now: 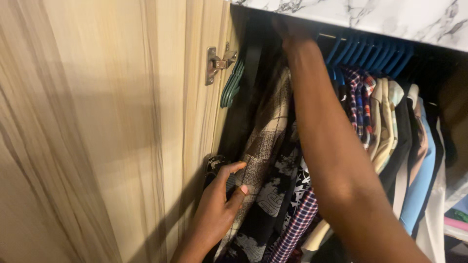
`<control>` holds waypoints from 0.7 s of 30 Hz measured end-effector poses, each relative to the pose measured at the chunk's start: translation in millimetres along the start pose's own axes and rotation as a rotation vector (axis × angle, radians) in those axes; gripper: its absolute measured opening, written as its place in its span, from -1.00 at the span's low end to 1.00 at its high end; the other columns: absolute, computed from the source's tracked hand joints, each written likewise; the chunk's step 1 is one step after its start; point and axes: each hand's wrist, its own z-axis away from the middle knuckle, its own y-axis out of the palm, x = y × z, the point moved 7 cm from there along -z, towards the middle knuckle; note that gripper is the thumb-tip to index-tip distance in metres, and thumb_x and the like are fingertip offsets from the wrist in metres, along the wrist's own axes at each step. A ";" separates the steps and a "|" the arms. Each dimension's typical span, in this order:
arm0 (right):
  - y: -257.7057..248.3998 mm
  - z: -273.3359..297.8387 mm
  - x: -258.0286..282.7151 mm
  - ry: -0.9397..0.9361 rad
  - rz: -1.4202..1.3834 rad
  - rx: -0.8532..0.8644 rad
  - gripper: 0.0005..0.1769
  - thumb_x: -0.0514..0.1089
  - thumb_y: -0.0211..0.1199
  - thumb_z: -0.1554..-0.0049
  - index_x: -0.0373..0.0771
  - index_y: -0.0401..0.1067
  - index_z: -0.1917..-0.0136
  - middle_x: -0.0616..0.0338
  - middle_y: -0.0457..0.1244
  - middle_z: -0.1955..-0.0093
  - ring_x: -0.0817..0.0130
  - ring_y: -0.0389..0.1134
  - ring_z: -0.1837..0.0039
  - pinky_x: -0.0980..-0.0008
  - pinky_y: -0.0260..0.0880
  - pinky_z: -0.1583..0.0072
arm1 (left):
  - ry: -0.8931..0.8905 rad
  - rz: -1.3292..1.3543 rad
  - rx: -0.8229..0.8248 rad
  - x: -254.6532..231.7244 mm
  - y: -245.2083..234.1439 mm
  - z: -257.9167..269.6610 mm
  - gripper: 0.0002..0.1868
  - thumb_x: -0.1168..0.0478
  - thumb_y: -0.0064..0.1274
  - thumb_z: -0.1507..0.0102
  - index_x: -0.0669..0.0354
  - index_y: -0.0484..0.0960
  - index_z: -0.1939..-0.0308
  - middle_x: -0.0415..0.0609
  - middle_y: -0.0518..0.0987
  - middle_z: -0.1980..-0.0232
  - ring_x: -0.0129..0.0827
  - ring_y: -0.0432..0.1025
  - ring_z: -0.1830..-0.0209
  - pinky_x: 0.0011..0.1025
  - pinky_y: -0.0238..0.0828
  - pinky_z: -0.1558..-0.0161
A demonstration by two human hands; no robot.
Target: The person sorts and organizes items of clothing, including a patterned hat, a belt, and shirts, by folding them on a black surface and placing them onto shelves inside a wardrobe.
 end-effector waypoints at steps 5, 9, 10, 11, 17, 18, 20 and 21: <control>20.0 35.0 -10.5 -0.131 0.139 -0.191 -0.76 -0.28 0.09 -0.07 -0.55 0.44 0.10 -0.15 0.36 0.16 0.05 0.41 0.14 0.08 0.41 -0.05 | 0.414 0.020 -0.096 -15.6 -7.9 -5.2 -0.53 0.14 0.05 -0.34 0.18 0.41 -0.31 0.13 0.56 -0.30 -0.14 0.44 -0.35 -0.26 0.31 -0.26; 43.6 73.6 -47.5 -0.143 0.285 -0.362 -0.75 -0.25 0.10 -0.06 -0.55 0.45 0.14 -0.15 0.35 0.20 0.06 0.40 0.15 0.06 0.39 -0.03 | 0.408 0.028 -0.078 -8.1 -5.1 -16.9 -0.52 0.19 0.04 -0.34 0.21 0.40 -0.32 0.15 0.51 -0.33 -0.13 0.37 -0.40 -0.26 0.22 -0.32; 44.1 77.0 -56.6 -0.157 0.299 -0.403 -0.75 -0.25 0.11 -0.06 -0.55 0.45 0.15 -0.15 0.35 0.21 0.06 0.39 0.16 0.05 0.39 -0.03 | 0.364 0.039 -0.048 -5.1 -3.1 -18.0 -0.52 0.20 0.03 -0.35 0.20 0.38 -0.34 0.14 0.49 -0.35 -0.13 0.33 -0.42 -0.26 0.19 -0.33; 43.4 76.8 -65.7 -0.179 0.297 -0.442 -0.74 -0.24 0.11 -0.06 -0.55 0.45 0.16 -0.15 0.34 0.22 0.06 0.39 0.16 0.04 0.39 -0.02 | 0.362 0.037 -0.047 -5.2 -4.0 -16.7 -0.52 0.20 0.03 -0.35 0.20 0.38 -0.34 0.14 0.49 -0.35 -0.13 0.33 -0.42 -0.26 0.19 -0.33; 18.2 34.1 -119.3 -0.379 0.169 -0.522 -0.75 -0.25 0.10 -0.01 -0.50 0.45 0.13 -0.16 0.34 0.20 0.04 0.34 0.17 0.00 0.36 -0.01 | 0.167 0.146 0.054 -1.9 -8.4 -10.0 -0.49 0.17 0.05 -0.36 0.04 0.44 -0.41 0.01 0.57 -0.29 0.08 0.53 0.16 -0.19 0.49 0.07; 18.8 22.0 -126.6 -0.349 0.206 -0.445 -0.75 -0.24 0.11 -0.01 -0.49 0.45 0.12 -0.16 0.34 0.18 0.04 0.34 0.16 0.00 0.36 -0.01 | 0.207 0.097 0.030 -5.0 -12.3 -9.8 -0.50 0.16 0.04 -0.33 0.03 0.43 -0.36 -0.03 0.58 -0.31 -0.08 0.53 0.18 -0.28 0.46 0.11; 21.2 -1.8 -134.4 -0.276 0.259 -0.276 -0.74 -0.23 0.12 -0.02 -0.48 0.45 0.09 -0.16 0.34 0.16 0.03 0.34 0.13 0.01 0.37 -0.02 | 0.247 0.048 0.008 -4.9 -17.7 -11.4 -0.52 0.16 0.04 -0.30 0.02 0.43 -0.32 -0.07 0.59 -0.32 -0.24 0.53 0.20 -0.37 0.43 0.15; 22.5 -12.1 -132.6 -0.245 0.261 -0.196 -0.74 -0.22 0.13 -0.03 -0.47 0.45 0.08 -0.16 0.34 0.15 0.02 0.35 0.12 0.01 0.37 -0.03 | 0.450 0.038 -0.012 -17.1 -21.4 -5.3 -0.56 0.21 0.04 -0.36 0.12 0.43 -0.33 0.05 0.56 -0.35 -0.26 0.46 -0.05 -0.35 0.37 -0.01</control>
